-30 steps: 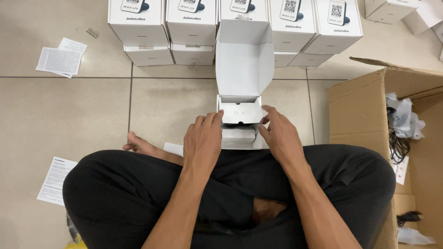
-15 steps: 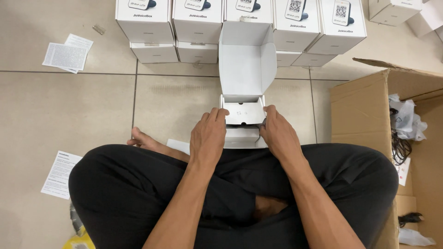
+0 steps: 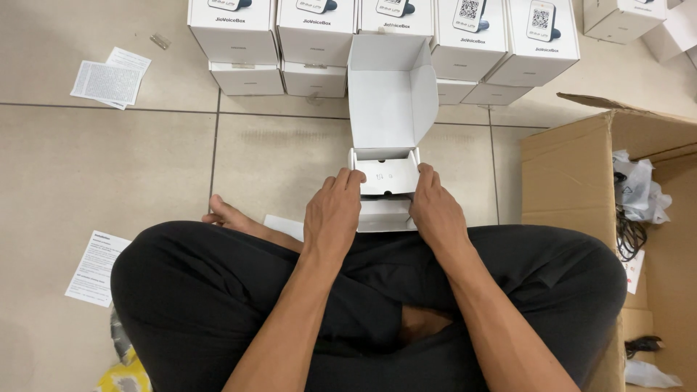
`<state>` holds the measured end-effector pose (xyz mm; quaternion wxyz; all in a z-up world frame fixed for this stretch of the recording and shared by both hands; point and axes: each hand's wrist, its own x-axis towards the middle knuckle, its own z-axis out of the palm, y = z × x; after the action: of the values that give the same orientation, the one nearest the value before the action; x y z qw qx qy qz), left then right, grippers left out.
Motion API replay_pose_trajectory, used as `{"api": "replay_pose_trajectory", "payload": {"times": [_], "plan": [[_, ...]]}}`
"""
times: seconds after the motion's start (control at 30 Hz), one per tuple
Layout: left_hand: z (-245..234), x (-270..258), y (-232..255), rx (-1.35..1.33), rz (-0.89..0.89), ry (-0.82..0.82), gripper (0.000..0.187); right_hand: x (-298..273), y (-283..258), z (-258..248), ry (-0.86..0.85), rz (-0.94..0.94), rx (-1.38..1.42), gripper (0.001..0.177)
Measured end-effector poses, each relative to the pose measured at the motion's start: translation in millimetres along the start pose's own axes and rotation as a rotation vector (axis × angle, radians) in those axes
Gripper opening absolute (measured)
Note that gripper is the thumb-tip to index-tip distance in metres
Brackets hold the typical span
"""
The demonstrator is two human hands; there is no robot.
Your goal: The person packs electronic devices and cables into retail boxes and organizes them.
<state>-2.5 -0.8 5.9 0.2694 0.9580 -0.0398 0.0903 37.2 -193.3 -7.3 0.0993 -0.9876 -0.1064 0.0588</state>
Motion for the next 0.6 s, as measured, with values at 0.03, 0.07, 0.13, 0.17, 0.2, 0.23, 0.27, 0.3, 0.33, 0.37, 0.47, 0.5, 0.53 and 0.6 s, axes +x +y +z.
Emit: {"api": "replay_pose_trajectory", "payload": {"times": [0.03, 0.07, 0.13, 0.17, 0.2, 0.23, 0.27, 0.3, 0.33, 0.37, 0.47, 0.5, 0.53, 0.6], "plan": [[1, -1, 0, -0.001, 0.002, 0.0, 0.029, -3, 3, 3, 0.001, 0.002, -0.001, 0.046], [1, -1, -1, -0.008, 0.002, 0.007, 0.029, -4, 6, 5, 0.041, -0.048, -0.035, 0.053], [2, -3, -2, -0.018, 0.002, 0.016, 0.028, -11, 2, -5, 0.081, -0.1, -0.073, 0.06], [2, -6, -4, 0.013, 0.021, 0.029, 0.033, -17, -6, -17, 0.008, -0.099, -0.096, 0.07], [3, -6, -5, 0.042, 0.042, 0.045, 0.038, -21, -12, -30, -0.063, -0.096, -0.122, 0.08], [2, -7, -4, 0.036, 0.043, 0.049, 0.038, -22, -9, -29, -0.06, -0.096, -0.128, 0.08], [0, -9, -3, 0.024, 0.027, 0.0, 0.029, -24, -6, -28, -0.019, -0.144, -0.138, 0.074], [-1, -11, -1, 0.013, 0.011, -0.049, 0.022, -27, -3, -26, 0.023, -0.191, -0.149, 0.069], [0, -11, -1, 0.014, 0.01, -0.049, 0.022, -25, -2, -23, 0.022, -0.193, -0.147, 0.069], [1, -12, 0, 0.023, 0.019, -0.071, 0.018, -24, 0, -21, -0.004, -0.18, -0.173, 0.07], [0, -11, 2, 0.031, -0.014, -0.145, 0.017, -19, -12, -26, 0.037, -0.199, -0.237, 0.074], [-1, -11, 3, 0.028, -0.059, -0.195, 0.017, -17, -18, -30, 0.105, -0.233, -0.276, 0.077], [-4, -9, 5, 0.029, -0.058, -0.194, 0.017, -12, -19, -25, 0.106, -0.234, -0.276, 0.077], [-9, -7, 9, -0.101, -0.185, -0.209, 0.059, -2, -22, -15, 0.121, -0.422, -0.339, 0.093]]}}
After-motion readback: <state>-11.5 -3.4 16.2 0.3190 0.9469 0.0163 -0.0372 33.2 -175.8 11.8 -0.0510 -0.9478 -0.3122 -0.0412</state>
